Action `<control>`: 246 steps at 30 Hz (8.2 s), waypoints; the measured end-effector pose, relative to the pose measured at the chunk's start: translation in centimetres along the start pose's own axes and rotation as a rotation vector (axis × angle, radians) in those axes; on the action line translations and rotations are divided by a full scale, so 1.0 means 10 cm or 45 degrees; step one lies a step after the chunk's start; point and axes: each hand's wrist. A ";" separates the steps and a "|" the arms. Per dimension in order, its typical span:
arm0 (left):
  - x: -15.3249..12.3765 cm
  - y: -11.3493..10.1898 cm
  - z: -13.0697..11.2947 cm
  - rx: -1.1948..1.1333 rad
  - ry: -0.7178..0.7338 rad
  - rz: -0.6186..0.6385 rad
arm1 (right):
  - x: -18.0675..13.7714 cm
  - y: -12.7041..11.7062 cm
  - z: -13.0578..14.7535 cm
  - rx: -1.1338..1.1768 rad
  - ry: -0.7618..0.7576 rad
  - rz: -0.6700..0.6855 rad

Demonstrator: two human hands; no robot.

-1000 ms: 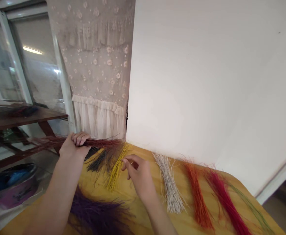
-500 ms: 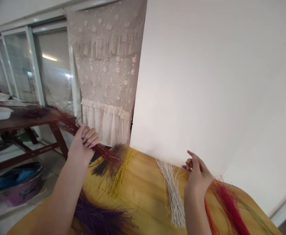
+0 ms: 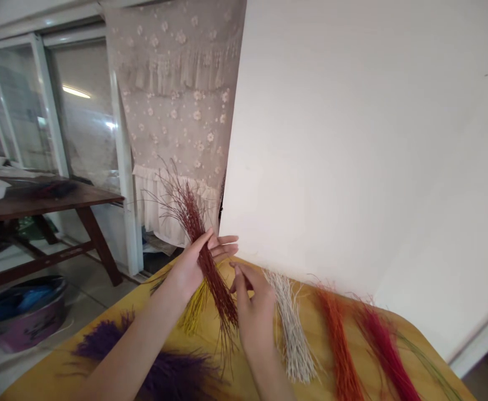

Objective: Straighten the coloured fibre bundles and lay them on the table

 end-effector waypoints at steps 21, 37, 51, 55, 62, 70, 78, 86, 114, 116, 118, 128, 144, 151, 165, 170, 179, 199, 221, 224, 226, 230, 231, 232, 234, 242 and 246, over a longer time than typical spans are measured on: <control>0.00 -0.01 -0.20 0.008 -0.016 0.164 | 0.09 -0.10 -0.04 -0.070 0.001 0.399; -0.06 -0.02 -0.41 -0.306 -0.012 0.148 | 0.09 -0.16 0.10 0.100 -0.121 0.426; -0.18 0.19 -0.39 -0.024 0.438 -0.142 | 0.04 -0.07 0.03 0.096 0.046 0.172; -0.18 0.15 -0.45 0.006 0.582 -0.257 | -0.03 -0.21 0.22 -0.190 0.011 0.142; -0.19 0.10 -0.53 -0.131 0.726 -0.398 | -0.15 -0.14 0.40 -0.614 0.112 0.471; -0.22 0.14 -0.53 -0.155 0.724 -0.418 | -0.14 -0.06 0.33 -0.577 0.150 0.638; -0.19 0.05 -0.58 -0.201 0.705 -0.471 | -0.17 -0.01 0.28 -0.191 0.121 0.597; -0.15 -0.01 -0.65 -0.228 0.684 -0.487 | -0.11 -0.07 0.24 0.188 0.264 0.552; -0.12 0.15 0.01 -0.034 0.061 -0.167 | -0.03 -0.07 0.12 0.230 0.231 0.154; -0.12 0.13 0.00 -0.047 0.101 -0.172 | -0.04 -0.05 0.13 0.164 0.198 0.209; -0.11 0.12 -0.01 -0.065 0.121 -0.142 | -0.04 -0.06 0.14 0.142 0.190 0.244; -0.11 0.14 0.00 -0.093 -0.005 0.025 | -0.05 -0.19 0.26 -0.056 0.134 0.472; -0.22 0.29 0.27 0.260 -0.479 0.297 | 0.07 -0.52 0.24 -0.060 -0.340 -0.076; -0.23 0.32 0.23 0.299 -0.480 0.328 | 0.10 -0.61 0.23 -0.108 -0.392 -0.077; -0.23 0.32 0.33 0.303 -0.473 0.353 | 0.11 -0.48 0.18 0.827 0.153 -0.329; -0.24 0.34 0.36 0.328 -0.492 0.334 | 0.11 -0.48 0.14 1.021 0.268 -0.282; -0.21 0.28 0.38 0.358 -0.517 0.325 | 0.16 -0.65 0.14 1.055 0.264 -0.449; 0.03 0.05 0.20 0.395 -0.316 0.064 | 0.15 -0.87 0.28 0.823 0.282 -0.195; 0.04 0.00 0.27 0.457 -0.350 0.151 | 0.12 -1.07 0.36 1.397 -0.062 -0.622; 0.04 0.00 0.27 0.447 -0.345 0.149 | 0.12 -1.07 0.30 1.174 -0.054 -0.627; 0.05 0.00 0.25 0.443 -0.338 0.143 | 0.11 -1.04 0.30 0.970 -0.121 -0.671; 0.05 0.00 0.16 0.418 -0.290 0.099 | 0.05 -0.95 0.37 0.457 -0.322 -0.954; 0.05 0.01 0.13 0.406 -0.261 0.078 | 0.04 -0.94 0.39 0.368 -0.338 -1.055; 0.04 0.01 0.09 0.394 -0.222 0.056 | 0.03 -0.94 0.40 0.304 -0.347 -1.150; 0.02 0.02 0.02 0.376 -0.135 0.014 | 0.01 -0.96 0.42 0.225 -0.375 -1.277; -0.17 0.21 0.08 0.375 -0.018 0.155 | -0.05 -0.75 0.45 -0.130 0.008 -0.437; -0.33 0.37 0.16 0.521 0.002 0.300 | -0.08 -0.50 0.38 -0.024 0.042 0.010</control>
Point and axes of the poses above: each hand's wrist, its own x-axis towards the middle knuckle, its own y-axis out of the palm, z = x × y, and after that the axes turned 2 degrees about -x, right-handed
